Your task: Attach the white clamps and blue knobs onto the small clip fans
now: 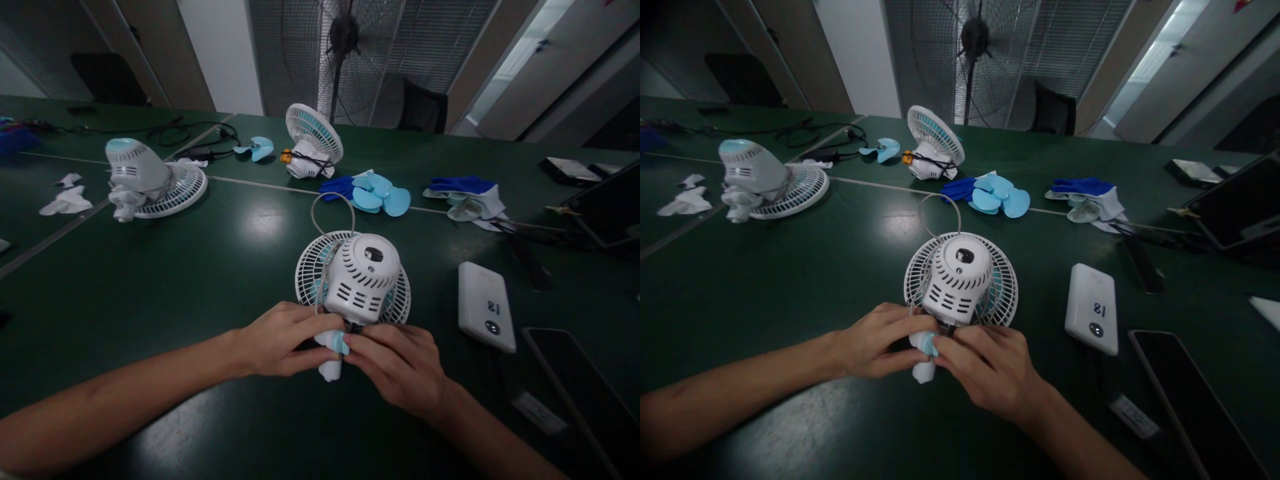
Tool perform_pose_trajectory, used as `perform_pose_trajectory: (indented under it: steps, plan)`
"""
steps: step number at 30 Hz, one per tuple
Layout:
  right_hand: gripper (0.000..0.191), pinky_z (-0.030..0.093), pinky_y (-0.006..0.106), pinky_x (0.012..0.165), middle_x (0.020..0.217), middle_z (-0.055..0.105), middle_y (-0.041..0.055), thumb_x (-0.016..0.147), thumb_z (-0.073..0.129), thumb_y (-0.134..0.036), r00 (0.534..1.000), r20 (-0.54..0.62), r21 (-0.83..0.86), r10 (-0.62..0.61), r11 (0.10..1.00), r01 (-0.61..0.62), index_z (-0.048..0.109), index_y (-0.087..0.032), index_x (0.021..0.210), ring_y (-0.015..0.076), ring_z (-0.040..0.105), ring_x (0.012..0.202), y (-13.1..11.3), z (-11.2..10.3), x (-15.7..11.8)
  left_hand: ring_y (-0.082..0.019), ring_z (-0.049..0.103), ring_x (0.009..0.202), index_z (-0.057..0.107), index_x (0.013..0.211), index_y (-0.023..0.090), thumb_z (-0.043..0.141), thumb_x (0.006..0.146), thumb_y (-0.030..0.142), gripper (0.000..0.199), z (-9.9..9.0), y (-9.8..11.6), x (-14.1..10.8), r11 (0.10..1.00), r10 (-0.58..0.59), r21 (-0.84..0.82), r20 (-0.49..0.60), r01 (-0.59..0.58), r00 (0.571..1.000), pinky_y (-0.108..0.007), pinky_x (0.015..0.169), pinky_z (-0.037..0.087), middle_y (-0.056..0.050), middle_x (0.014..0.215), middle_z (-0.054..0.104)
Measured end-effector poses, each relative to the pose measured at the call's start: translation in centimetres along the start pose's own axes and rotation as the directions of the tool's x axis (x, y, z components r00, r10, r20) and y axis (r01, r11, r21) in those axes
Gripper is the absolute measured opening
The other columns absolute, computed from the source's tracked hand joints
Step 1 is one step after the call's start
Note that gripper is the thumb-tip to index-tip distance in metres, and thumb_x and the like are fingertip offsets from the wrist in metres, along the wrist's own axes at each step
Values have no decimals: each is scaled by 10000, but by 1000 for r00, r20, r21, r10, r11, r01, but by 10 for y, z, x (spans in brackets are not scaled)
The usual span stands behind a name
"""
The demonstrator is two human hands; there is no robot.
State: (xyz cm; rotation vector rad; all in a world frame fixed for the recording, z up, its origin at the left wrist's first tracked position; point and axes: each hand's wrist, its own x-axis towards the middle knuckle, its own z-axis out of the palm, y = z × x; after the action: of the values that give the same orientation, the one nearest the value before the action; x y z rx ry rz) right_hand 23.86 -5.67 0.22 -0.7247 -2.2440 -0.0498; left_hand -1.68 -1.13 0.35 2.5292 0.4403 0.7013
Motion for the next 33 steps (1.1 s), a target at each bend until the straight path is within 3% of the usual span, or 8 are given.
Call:
perform_pose_trajectory:
  steps: [5,9,13,17,25,28,31,33]
  plan:
    - [24,496,233,626,780,702,-9,951,673,-191,985,-50,57,166,985,-163,652,-180,949,93,653,645,-19,6,13,-168,648,758,487,1292,166,501,1047,383,327,0,0,-1,999,11,35,-25,-10,1000,-287,676,579,-70,936,671]
    - [267,381,247,507,571,535,-68,958,604,-159,937,-80,80,339,940,-333,551,-207,701,69,521,478,-32,11,18,-161,656,755,495,1285,160,479,1055,392,327,-2,2,1,999,18,45,-16,-17,1000,-279,665,580,-68,946,677]
    - [29,497,237,604,781,705,-12,928,645,-163,975,-66,75,212,975,-207,642,-189,941,100,662,648,-24,7,12,-153,651,740,501,1273,163,477,1056,407,328,-3,2,2,999,20,34,-15,-19,1000,-272,659,578,-58,928,675]
    - [304,580,250,710,989,765,44,927,670,-191,999,-20,15,47,999,-47,624,-173,1226,134,732,828,-8,0,4,-158,646,754,485,1308,163,493,1050,395,346,-1,0,0,1000,10,21,-11,-10,1000,-276,672,573,-65,945,673]
    - [38,529,238,623,771,723,-8,945,662,-160,987,-75,6,140,990,-140,659,-194,929,100,673,653,-18,6,13,-164,649,757,489,1306,175,514,1045,388,337,1,1,-1,1000,-2,13,-12,2,1000,-283,678,572,-57,934,670]
    - [170,441,240,515,642,626,-42,937,629,-123,971,-93,58,219,975,-214,607,-207,790,79,566,526,-25,10,16,-164,655,767,488,1307,179,508,1048,396,339,0,2,-1,1000,-2,13,-12,2,1000,-283,676,573,-65,966,678]
    - [56,499,245,595,760,693,-7,919,656,-132,985,-79,76,156,986,-151,645,-187,914,99,642,639,-22,7,11,-164,653,765,487,1306,174,507,1049,392,338,-1,2,0,1000,1,6,1,-1,1000,-283,671,572,-66,957,678]
    - [187,542,259,686,912,739,37,912,673,-141,995,-53,64,83,995,-80,653,-158,1098,124,697,781,-15,4,6,-160,649,749,492,1300,170,501,1050,391,334,-2,2,0,1000,5,7,1,-5,1000,-280,663,570,-60,935,676]
